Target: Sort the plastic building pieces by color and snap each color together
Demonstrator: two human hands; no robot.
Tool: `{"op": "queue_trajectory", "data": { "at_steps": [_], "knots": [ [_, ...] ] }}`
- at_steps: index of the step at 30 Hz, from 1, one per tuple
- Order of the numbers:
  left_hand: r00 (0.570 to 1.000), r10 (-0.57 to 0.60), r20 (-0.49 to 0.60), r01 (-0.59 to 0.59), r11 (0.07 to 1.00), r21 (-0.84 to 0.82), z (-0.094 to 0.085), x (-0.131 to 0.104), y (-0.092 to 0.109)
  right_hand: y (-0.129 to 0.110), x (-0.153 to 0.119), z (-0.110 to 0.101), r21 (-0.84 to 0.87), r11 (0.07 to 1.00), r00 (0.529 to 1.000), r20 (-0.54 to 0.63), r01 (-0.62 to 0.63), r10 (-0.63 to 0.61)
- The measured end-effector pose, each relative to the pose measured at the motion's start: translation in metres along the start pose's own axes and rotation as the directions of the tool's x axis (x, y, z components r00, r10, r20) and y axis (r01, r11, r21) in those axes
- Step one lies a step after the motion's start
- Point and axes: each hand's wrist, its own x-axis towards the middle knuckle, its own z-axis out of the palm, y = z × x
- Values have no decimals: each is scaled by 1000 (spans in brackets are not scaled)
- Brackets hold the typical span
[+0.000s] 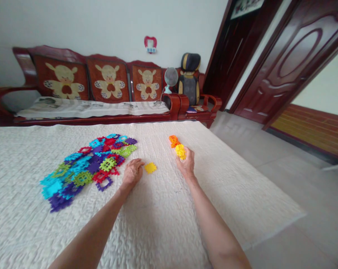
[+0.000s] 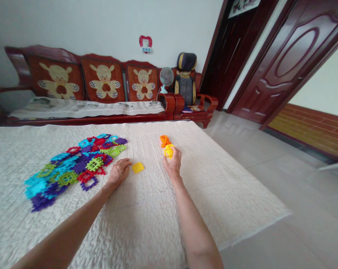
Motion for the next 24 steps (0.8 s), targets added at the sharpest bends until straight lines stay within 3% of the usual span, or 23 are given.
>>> {"op": "queue_trajectory", "data": {
  "at_steps": [5,15,20,24],
  "knots": [
    [1000,4,0,-4,1000,4,0,0,0,35,0,-4,-60,994,995,-12,-95,94],
    [1000,1,11,-1,1000,10,-1,-1,-1,41,3,2,-99,992,996,-22,-83,82],
    [999,-25,42,24,1000,20,-3,1,2,28,-2,0,-49,999,999,-43,-3,1],
    [997,-46,63,44,998,33,-7,1,7,-6,-16,11,90,992,978,181,85,-100]
  ]
}}
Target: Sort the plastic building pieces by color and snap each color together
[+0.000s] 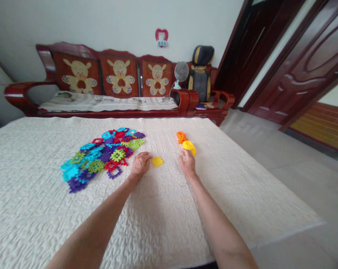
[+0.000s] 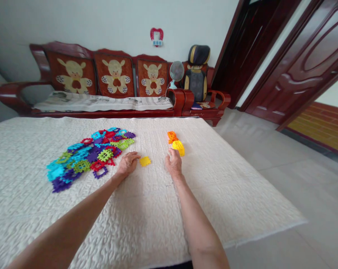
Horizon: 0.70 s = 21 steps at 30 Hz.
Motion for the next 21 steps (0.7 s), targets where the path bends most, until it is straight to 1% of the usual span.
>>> {"op": "queue_trajectory", "data": {
  "at_steps": [2,3,6,8,11,15,18,21],
  "knots": [
    [1000,3,22,-3,1000,20,-4,-1,4,-22,-7,13,46,998,987,148,49,-55],
    [999,2,38,-3,999,34,-6,-1,7,-33,-11,20,52,996,976,200,73,-82],
    [994,-25,108,17,997,81,-13,-2,16,-58,-22,35,15,991,944,304,132,-130],
    [985,-46,163,28,993,113,-18,-4,21,-66,-28,39,-37,988,930,343,152,-131],
    [976,-48,214,20,991,132,-23,-7,26,-69,-33,40,-73,980,921,360,187,-149],
    [976,2,220,-26,994,104,-27,-13,29,-66,-35,40,-3,977,927,316,214,-202],
    [977,21,211,-40,995,90,-28,-14,30,-64,-35,43,56,979,939,277,197,-205],
    [980,27,195,-44,995,87,-26,-12,29,-60,-35,47,93,984,958,234,150,-168]
  ]
}}
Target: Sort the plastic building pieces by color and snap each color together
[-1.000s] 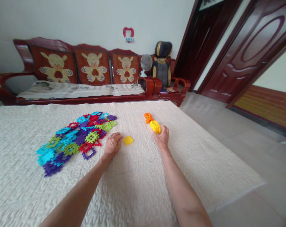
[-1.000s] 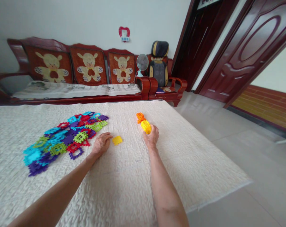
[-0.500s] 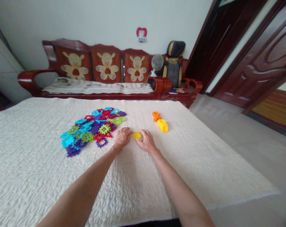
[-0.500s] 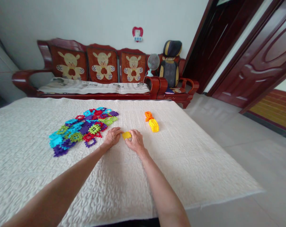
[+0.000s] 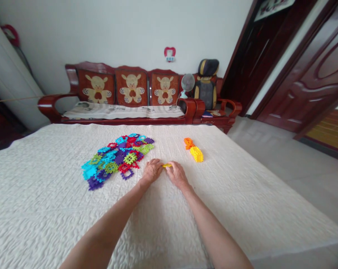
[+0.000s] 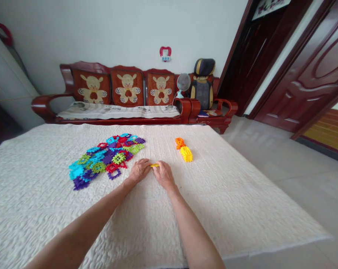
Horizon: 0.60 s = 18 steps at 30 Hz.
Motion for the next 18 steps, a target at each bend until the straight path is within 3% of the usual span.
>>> {"op": "queue_trajectory", "data": {
  "at_steps": [4,8,18],
  "knots": [
    [1000,17,-6,-17,1000,12,2,3,-1,3,0,3,18,997,995,-60,-82,82],
    [998,59,-1,-59,998,28,4,4,-3,-2,2,2,-47,986,987,-5,-158,158],
    [988,133,-74,-131,991,28,15,4,-8,-5,6,2,-62,981,982,-48,-183,180]
  ]
}}
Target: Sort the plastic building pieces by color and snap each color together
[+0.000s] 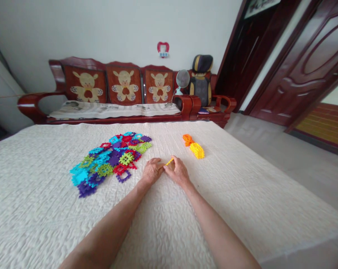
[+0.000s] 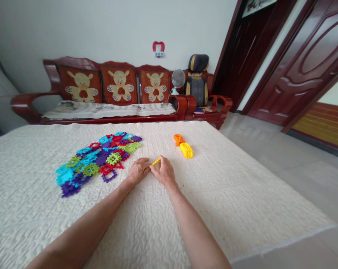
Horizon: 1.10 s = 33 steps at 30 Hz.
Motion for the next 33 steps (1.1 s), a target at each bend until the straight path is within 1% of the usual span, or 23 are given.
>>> {"op": "queue_trajectory", "data": {
  "at_steps": [3,5,7,9,11,13,16,17,19,22,24,26,30,33],
  "knots": [
    [999,37,-14,-38,999,-7,2,1,-2,-1,-1,2,-8,1000,1000,-2,1,-1],
    [997,74,-24,-74,997,-20,3,1,-4,-1,-3,5,6,1000,999,-29,14,-14],
    [993,111,-31,-112,993,-39,4,2,-7,1,-5,7,49,999,995,-95,16,-11],
    [990,138,-42,-140,989,-53,5,2,-9,7,-3,3,98,995,983,-182,-12,30],
    [987,151,-61,-154,987,-55,6,2,-11,21,2,-10,121,991,960,-266,-60,91],
    [985,153,-78,-157,986,-51,7,2,-12,39,11,-31,113,987,924,-351,-116,149],
    [985,151,-88,-156,986,-58,7,2,-12,71,25,-62,80,967,845,-472,-242,250],
    [985,147,-90,-153,986,-64,7,2,-12,80,28,-70,72,958,824,-496,-276,275],
    [985,142,-95,-149,986,-72,7,2,-11,97,31,-79,53,952,802,-525,-301,283],
    [985,147,-94,-154,986,-71,6,2,-11,112,30,-79,36,960,797,-550,-277,250],
    [984,151,-91,-158,985,-68,6,2,-11,116,29,-76,54,960,797,-546,-276,260],
    [985,146,-91,-152,986,-65,6,1,-11,117,28,-74,63,958,810,-520,-279,270],
    [986,138,-91,-144,988,-60,7,1,-11,117,29,-74,10,968,858,-460,-252,228],
    [987,135,-85,-141,988,-69,8,1,-12,117,30,-73,-21,963,867,-443,-267,230]
  ]
}}
